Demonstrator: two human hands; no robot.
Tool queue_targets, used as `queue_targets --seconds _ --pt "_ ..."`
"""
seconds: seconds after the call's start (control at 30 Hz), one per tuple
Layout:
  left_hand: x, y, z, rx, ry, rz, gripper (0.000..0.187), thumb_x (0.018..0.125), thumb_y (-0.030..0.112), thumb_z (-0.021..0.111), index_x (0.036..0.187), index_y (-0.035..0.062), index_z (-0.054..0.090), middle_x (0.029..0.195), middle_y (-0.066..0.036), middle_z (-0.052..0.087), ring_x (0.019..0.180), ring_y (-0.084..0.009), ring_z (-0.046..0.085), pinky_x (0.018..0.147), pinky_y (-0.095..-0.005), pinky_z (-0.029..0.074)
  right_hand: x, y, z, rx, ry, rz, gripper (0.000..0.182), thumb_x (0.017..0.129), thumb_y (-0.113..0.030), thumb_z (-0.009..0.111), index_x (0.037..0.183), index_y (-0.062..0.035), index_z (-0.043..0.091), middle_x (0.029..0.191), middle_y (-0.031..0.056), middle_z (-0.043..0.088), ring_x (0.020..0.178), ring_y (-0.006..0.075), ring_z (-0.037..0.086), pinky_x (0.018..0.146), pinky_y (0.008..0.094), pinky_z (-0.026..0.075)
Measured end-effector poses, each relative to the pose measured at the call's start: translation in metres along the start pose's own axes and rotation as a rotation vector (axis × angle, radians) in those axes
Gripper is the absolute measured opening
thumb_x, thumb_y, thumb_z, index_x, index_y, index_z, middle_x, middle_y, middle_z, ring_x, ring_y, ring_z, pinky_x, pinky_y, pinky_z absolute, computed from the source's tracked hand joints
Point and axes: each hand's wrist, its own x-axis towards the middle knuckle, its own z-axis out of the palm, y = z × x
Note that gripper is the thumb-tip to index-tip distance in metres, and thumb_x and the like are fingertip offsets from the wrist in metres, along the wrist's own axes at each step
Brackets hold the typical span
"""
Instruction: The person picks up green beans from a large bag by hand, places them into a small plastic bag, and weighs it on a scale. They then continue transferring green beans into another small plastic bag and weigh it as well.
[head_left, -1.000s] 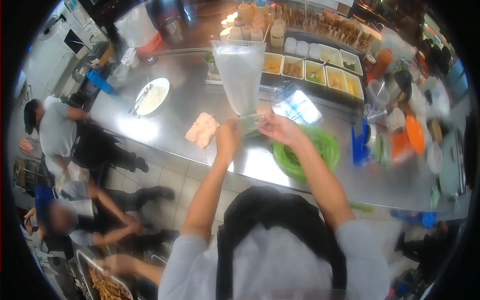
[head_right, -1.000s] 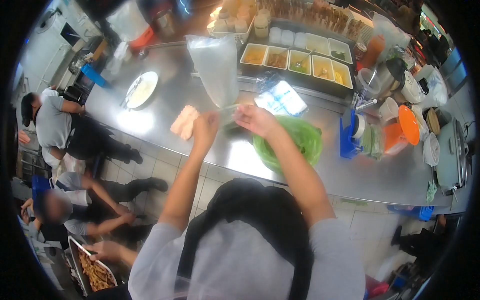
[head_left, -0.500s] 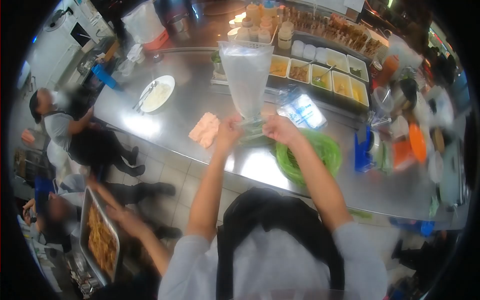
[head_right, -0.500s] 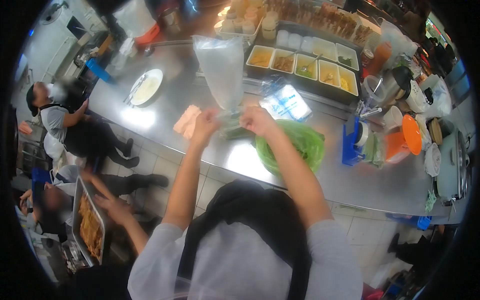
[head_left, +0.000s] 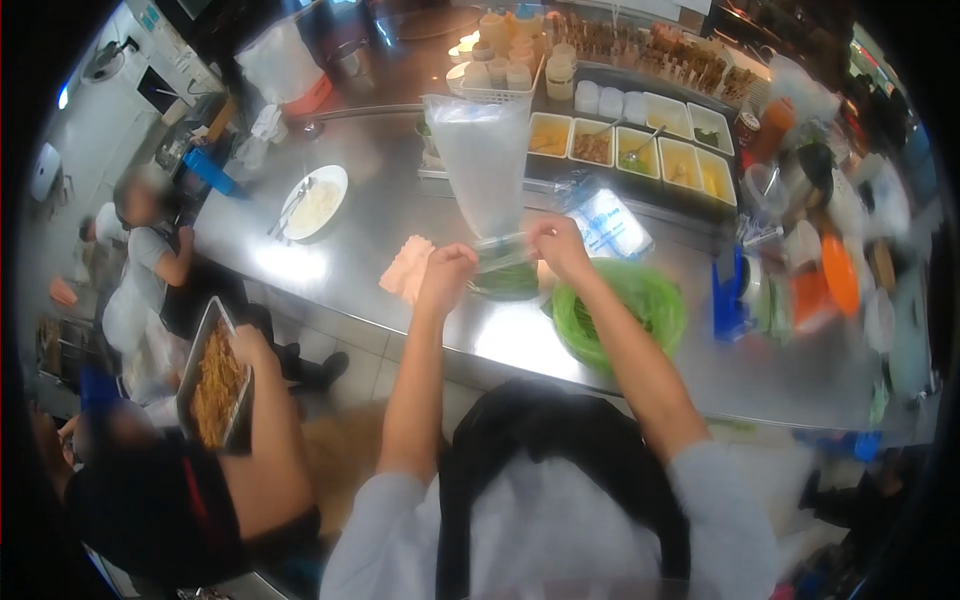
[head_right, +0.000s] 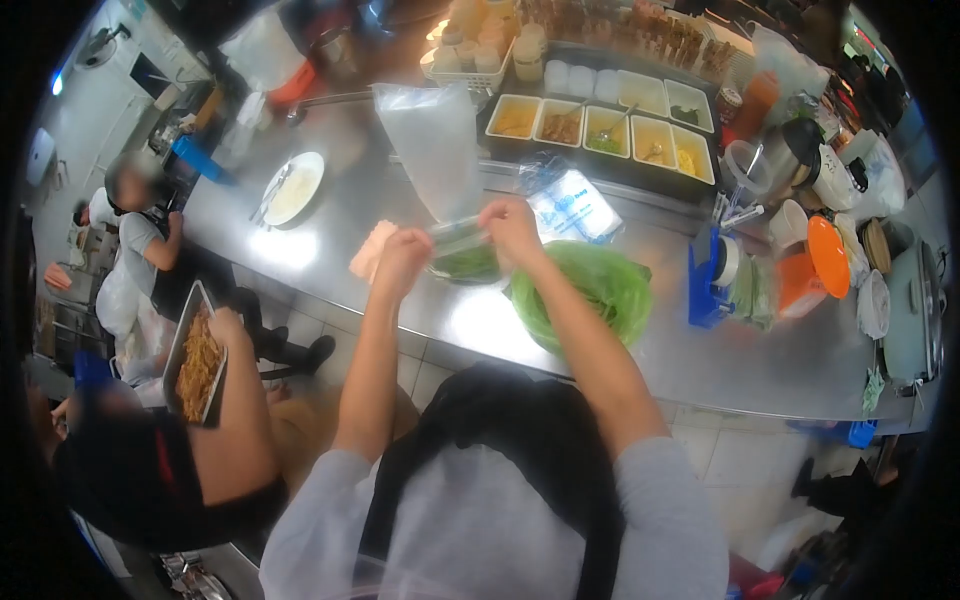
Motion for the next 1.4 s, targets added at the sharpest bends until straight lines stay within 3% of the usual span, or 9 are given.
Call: queue_targets --seconds 0.07,0.13,0.47,0.53,0.6,0.7,0.97,1.17,1.4 --pt "-0.009 0.002 0.005 0.58 0.043 -0.014 0.023 0.076 -0.002 0.05 0.095 0.0045 0.062 0.084 -0.007 0.053 0.078 -0.0169 0.054 0.065 -0.0295 0.044 -0.006 0.004 0.008 -0.11 -0.04 -0.099 0.013 0.071 0.004 0.052 0.072 -0.0008 0.063 0.065 0.0056 0.053 0.059 0.0174 0.057 0.051 0.0274 0.046" --pt "-0.01 0.008 0.022 1.189 0.365 0.598 0.026 0.07 -0.002 0.051 0.09 0.0034 0.066 0.092 -0.011 0.056 0.076 -0.0231 0.054 0.068 -0.0304 0.044 -0.014 -0.011 0.02 -0.199 0.1 -0.255 0.015 0.071 0.003 0.051 0.068 -0.001 0.065 0.07 0.0095 0.055 0.064 0.0209 0.058 0.055 0.0297 0.047" --pt "-0.016 0.015 0.04 1.139 0.214 0.438 0.022 0.072 0.001 0.057 0.092 0.0023 0.066 0.098 -0.019 0.056 0.088 -0.0311 0.054 0.075 -0.0376 0.044 -0.065 -0.071 -0.054 -0.512 0.186 -0.425 0.02 0.083 -0.019 0.056 0.088 -0.0028 0.067 0.08 0.0156 0.064 0.075 0.0194 0.06 0.067 0.0312 0.046" --pt "-0.029 0.023 0.065 1.363 0.505 0.831 0.017 0.074 0.005 0.059 0.089 0.0019 0.066 0.092 -0.018 0.06 0.087 -0.0304 0.056 0.076 -0.0371 0.045 -0.1 -0.095 -0.086 -0.736 -0.129 0.125 0.023 0.084 -0.02 0.055 0.087 0.0007 0.064 0.081 0.0155 0.064 0.075 0.021 0.06 0.07 0.0318 0.046" --pt "-0.037 0.013 0.091 1.176 0.239 0.833 0.016 0.074 0.005 0.059 0.089 0.0022 0.066 0.089 -0.017 0.061 0.086 -0.0304 0.057 0.076 -0.037 0.045 -0.12 -0.082 -0.109 -0.838 -0.232 0.39 0.022 0.084 -0.018 0.054 0.086 0.0018 0.064 0.083 0.0161 0.064 0.077 0.0235 0.061 0.072 0.0334 0.046" --pt "-0.045 -0.017 0.139 0.89 -0.476 0.6 0.024 0.071 -0.003 0.053 0.093 -0.0001 0.063 0.095 -0.019 0.062 0.093 -0.0323 0.059 0.084 -0.0387 0.046 -0.13 -0.033 -0.131 -0.996 -0.238 0.18 0.02 0.082 -0.011 0.05 0.094 0.0003 0.062 0.099 0.0176 0.062 0.089 0.0293 0.059 0.079 0.0373 0.045" --pt "0.008 -0.075 0.156 1.297 -0.437 0.517 0.015 0.072 0.003 0.058 0.086 0.0021 0.064 0.094 -0.015 0.059 0.089 -0.0344 0.056 0.076 -0.0403 0.046 -0.129 -0.003 -0.132 -1.269 0.328 -0.223 0.041 0.073 0.003 0.051 0.113 -0.0041 0.054 0.116 0.0148 0.053 0.107 0.0309 0.05 0.089 0.0384 0.042" --pt "0.007 -0.083 0.156 1.394 -0.408 0.862 0.005 0.069 0.007 0.062 0.072 0.003 0.064 0.085 -0.011 0.057 0.081 -0.0303 0.055 0.071 -0.0384 0.045 -0.126 -0.007 -0.118 -1.031 0.176 -0.312 0.023 0.072 0.001 0.055 0.092 -0.0039 0.065 0.096 0.0108 0.06 0.094 0.029 0.055 0.081 0.0364 0.045" --pt "-0.002 -0.063 0.161 1.223 -0.328 0.649 0.007 0.07 0.008 0.063 0.075 0.0029 0.064 0.083 -0.014 0.057 0.081 -0.0312 0.055 0.071 -0.039 0.044 -0.114 0.01 -0.113 -1.181 0.146 -0.317 0.016 0.071 0.0 0.055 0.082 -0.0057 0.066 0.09 0.0071 0.061 0.088 0.0265 0.056 0.074 0.0368 0.046"
